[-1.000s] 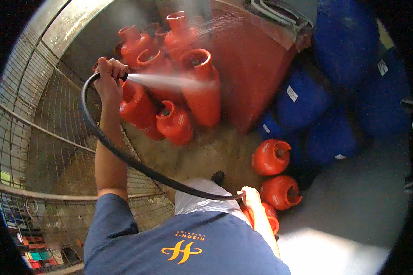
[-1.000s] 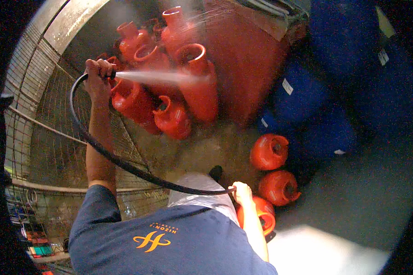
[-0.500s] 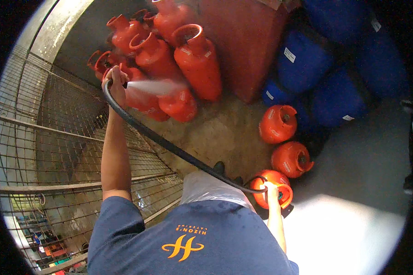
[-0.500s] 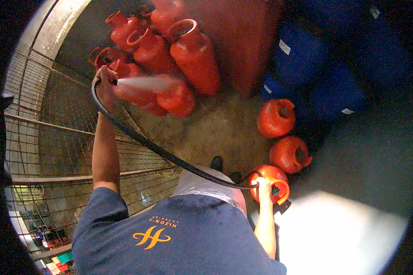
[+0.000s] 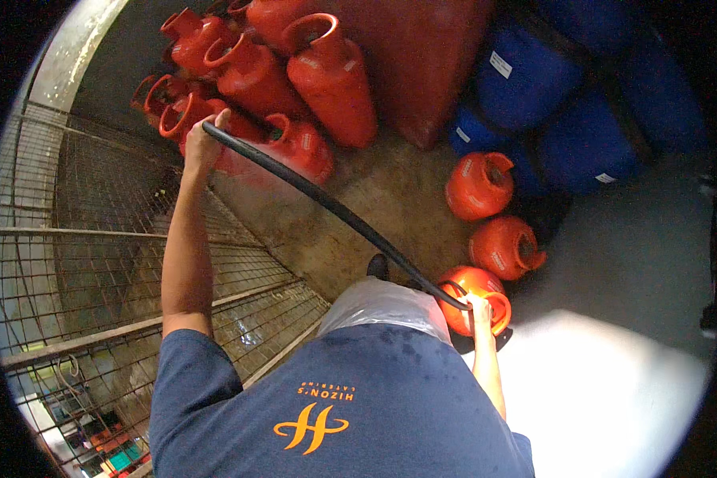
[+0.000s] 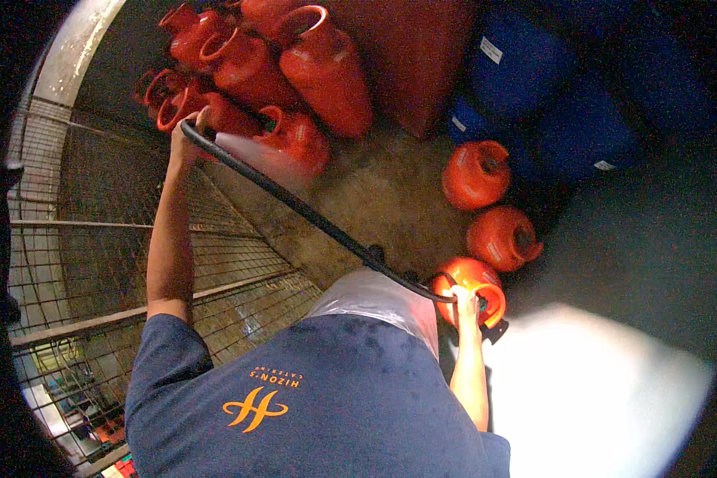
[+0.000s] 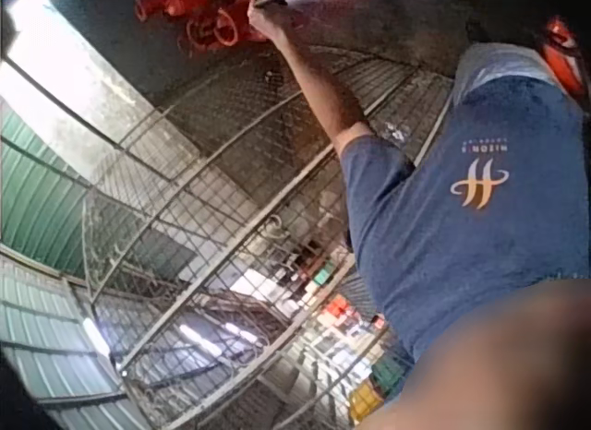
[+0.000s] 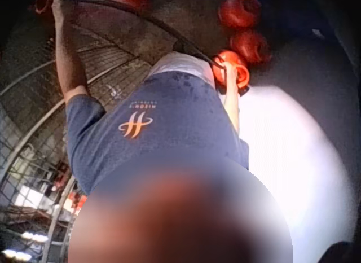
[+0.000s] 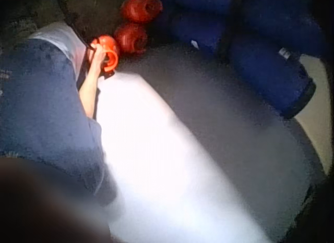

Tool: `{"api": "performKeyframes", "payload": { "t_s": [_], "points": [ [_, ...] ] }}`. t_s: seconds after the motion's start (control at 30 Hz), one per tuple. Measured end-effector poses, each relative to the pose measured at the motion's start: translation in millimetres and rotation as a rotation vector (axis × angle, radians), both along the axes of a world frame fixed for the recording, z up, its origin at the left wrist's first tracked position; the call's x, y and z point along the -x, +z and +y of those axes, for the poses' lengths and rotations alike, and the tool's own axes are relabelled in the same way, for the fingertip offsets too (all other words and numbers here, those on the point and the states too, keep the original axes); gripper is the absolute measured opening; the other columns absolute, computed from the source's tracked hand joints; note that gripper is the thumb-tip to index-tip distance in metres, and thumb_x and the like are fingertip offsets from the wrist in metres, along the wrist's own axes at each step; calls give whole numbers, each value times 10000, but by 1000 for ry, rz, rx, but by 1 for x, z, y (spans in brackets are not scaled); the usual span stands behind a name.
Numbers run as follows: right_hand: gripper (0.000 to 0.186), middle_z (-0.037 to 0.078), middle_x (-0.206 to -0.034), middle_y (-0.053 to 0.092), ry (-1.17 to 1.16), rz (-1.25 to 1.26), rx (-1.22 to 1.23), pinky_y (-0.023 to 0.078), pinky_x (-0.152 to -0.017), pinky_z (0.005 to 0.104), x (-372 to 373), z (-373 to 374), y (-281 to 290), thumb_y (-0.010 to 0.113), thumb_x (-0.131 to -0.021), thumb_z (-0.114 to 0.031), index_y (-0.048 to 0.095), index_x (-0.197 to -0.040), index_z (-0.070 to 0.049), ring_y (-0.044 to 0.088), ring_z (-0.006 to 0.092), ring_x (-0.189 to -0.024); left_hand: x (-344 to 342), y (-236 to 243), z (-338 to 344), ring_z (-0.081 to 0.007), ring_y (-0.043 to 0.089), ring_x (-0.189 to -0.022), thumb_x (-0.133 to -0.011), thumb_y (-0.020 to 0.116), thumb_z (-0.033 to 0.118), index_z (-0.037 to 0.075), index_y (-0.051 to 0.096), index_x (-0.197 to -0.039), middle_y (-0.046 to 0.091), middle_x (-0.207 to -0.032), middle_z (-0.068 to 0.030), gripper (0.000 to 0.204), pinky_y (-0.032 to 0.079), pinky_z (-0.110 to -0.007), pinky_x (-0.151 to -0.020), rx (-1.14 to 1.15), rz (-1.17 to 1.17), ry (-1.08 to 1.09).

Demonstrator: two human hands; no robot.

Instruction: The person uses a high-pressure water hose to wash multiple red gas cylinders and blue barrels inside a caged storage area. The person sprays the cylinders and barrels, then rinses the concrete floor and metal cage walls.

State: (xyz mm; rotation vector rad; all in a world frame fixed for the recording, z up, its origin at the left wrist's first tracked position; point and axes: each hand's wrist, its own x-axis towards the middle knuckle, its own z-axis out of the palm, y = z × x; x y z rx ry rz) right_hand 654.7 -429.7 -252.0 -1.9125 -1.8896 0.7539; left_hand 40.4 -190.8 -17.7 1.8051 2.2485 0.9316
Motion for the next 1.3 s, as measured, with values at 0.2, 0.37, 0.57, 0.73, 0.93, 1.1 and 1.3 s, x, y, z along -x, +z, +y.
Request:
{"api": "performKeyframes", "payload": {
  "t_s": [0.2, 0.37, 0.57, 0.73, 0.93, 1.1, 1.3],
  "points": [
    [303, 174, -708, 620, 88, -54, 89, 476, -615, 475, 10, -6, 6, 673, -827, -312, 596, -671, -65, 627, 389, -709, -87, -15, 61, -74, 437, -521, -959, 585, 331, 56, 650, -824, 536, -631, 21, 313, 347, -242, -485, -158, -662, -223],
    [320, 164, -734, 635, 65, 38, 41, 493, -652, 471, 19, -21, -9, 652, -845, -310, 607, -676, -41, 636, 380, -756, -133, -27, 87, -56, 441, -550, -935, 598, 236, 89, 625, -888, 499, -675, 32, 157, 348, -226, -488, -25, -806, -302],
    [214, 147, -672, 583, 9, 99, -69, 469, -639, 450, 10, -25, -38, 716, -783, -146, 563, -670, -48, 599, 363, -700, -174, -51, 136, -69, 446, -524, -928, 583, 209, 93, 611, -852, 484, -630, 17, 142, 348, -248, -464, 87, -810, -480],
    [168, 164, -680, 573, -9, 122, -109, 460, -646, 454, 6, -34, -47, 709, -751, -71, 561, -681, -38, 593, 379, -716, -194, -68, 155, -90, 461, -493, -915, 583, 197, 85, 604, -812, 481, -585, 1, 154, 347, -278, -451, 79, -743, -579],
    [219, 166, -676, 550, -23, 145, -67, 442, -644, 459, 7, -41, -53, 715, -764, -110, 540, -657, -32, 573, 374, -721, -181, -104, 195, -98, 499, -587, -906, 601, 211, 68, 573, -806, 532, -635, -15, 177, 395, -283, -538, 153, -538, -466],
    [259, 169, -645, 503, 35, 138, -87, 412, -614, 461, 8, -41, -64, 673, -783, -110, 469, -634, -48, 539, 379, -677, -141, -115, 200, -163, 600, -712, -917, 576, 164, -7, 613, -1156, 653, -831, -60, 296, 492, -318, -676, 327, -577, -470],
    [303, 170, -617, 535, -110, 79, -15, 420, -579, 475, 11, -34, -58, 661, -829, -192, 500, -615, -50, 547, 369, -613, -76, -97, 172, -386, 624, -1042, -863, 569, 279, 97, 660, -1160, 667, -1099, -190, 360, 490, -476, -913, 252, 288, -313]
  ]
}}
